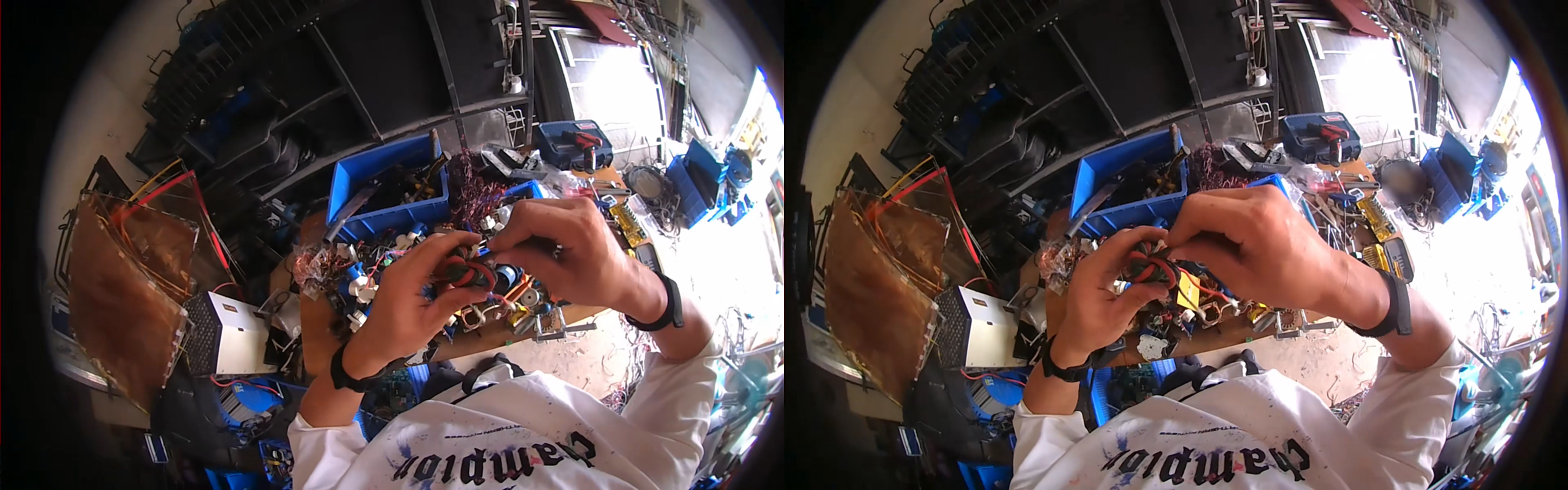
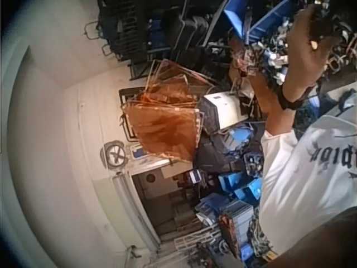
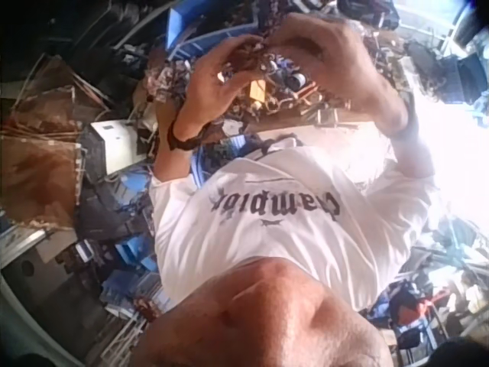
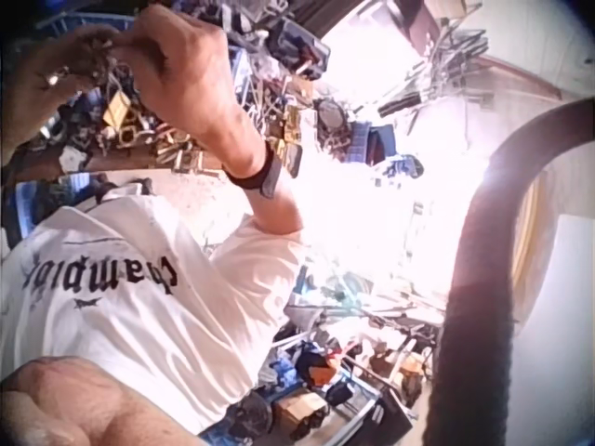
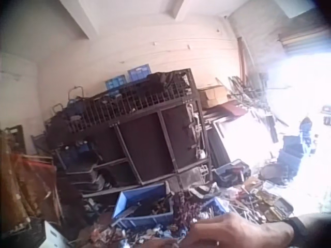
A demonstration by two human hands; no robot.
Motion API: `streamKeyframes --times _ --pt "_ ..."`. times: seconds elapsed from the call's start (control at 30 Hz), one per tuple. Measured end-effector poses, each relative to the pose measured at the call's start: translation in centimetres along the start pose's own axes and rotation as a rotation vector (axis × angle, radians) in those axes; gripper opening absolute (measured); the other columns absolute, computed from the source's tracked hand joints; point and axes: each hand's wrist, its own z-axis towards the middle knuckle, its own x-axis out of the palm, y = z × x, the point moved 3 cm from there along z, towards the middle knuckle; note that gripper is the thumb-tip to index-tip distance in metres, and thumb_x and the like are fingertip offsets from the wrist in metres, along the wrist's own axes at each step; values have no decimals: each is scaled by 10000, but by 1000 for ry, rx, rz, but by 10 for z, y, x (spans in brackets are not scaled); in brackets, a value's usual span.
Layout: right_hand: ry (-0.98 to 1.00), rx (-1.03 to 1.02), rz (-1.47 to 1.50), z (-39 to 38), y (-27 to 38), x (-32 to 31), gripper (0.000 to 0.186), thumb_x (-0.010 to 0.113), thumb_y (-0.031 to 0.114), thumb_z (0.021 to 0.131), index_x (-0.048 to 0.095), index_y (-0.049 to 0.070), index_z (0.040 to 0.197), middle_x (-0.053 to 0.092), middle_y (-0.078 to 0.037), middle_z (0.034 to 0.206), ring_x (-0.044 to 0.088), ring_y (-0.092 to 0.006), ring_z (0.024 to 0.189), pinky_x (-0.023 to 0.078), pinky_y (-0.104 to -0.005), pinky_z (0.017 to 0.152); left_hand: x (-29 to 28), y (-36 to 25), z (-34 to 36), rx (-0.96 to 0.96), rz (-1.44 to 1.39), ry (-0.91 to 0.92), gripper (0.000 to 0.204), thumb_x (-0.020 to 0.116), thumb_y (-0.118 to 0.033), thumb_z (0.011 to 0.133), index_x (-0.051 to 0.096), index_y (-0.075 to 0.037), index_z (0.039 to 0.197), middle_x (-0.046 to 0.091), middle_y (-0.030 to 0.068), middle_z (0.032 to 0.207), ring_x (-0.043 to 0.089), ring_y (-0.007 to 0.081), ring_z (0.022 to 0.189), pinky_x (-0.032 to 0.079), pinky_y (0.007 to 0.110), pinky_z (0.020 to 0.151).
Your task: The person manipulates a small green electronic component with red and black wires, repeatedly twisting and adjusting the wire ends by hand. The hands hold and reposition the component multiple times over a cluttered workbench, but no tools are used and no final assembled state is shown.
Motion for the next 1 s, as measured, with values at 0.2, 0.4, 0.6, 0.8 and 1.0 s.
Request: streamKeyframes --times 0.2,0.4,0.6,0.8,1.0 --pt "42 -37 19 6 -4 -7 100 690 17 810 624 8 884 632 -129 751 646 -337 711 506 -383 628 11 3 6 -24 -87 -14 510 782 -107 828 555 -10 1275 646 92 1027 662 132 912 531 269 794" --pt "-1 -133 -83 24 -20 -15 173 719 44 796 641 18 949 646 -138 866 645 -338 831 513 -388 698 15 16 18 -93 -440 -100 461 713 -83 895 506 34 1290 639 94 1068 660 151 910 527 287 838" --pt "-283 -114 -255 15 -27 -13 269 745 69 786 626 34 1025 599 -136 982 598 -356 930 496 -426 775 -5 33 42 -151 -816 -319 365 518 -290 1029 547 4 1243 638 181 1176 666 307 1082 508 420 1007" --pt "-110 40 -259 6 -49 33 341 717 208 852 585 23 1106 585 -150 932 589 -355 910 478 -449 766 3 43 48 -179 -1106 -451 319 472 -284 1045 569 -21 1198 571 179 1309 539 315 1273 427 433 1098" --pt "-118 95 -158 16 -64 53 265 676 191 880 567 14 1044 647 -176 891 624 -373 853 481 -455 748 14 46 50 -156 -1143 -490 328 484 -324 1037 555 -58 1214 513 155 1404 412 292 1387 341 439 1135"
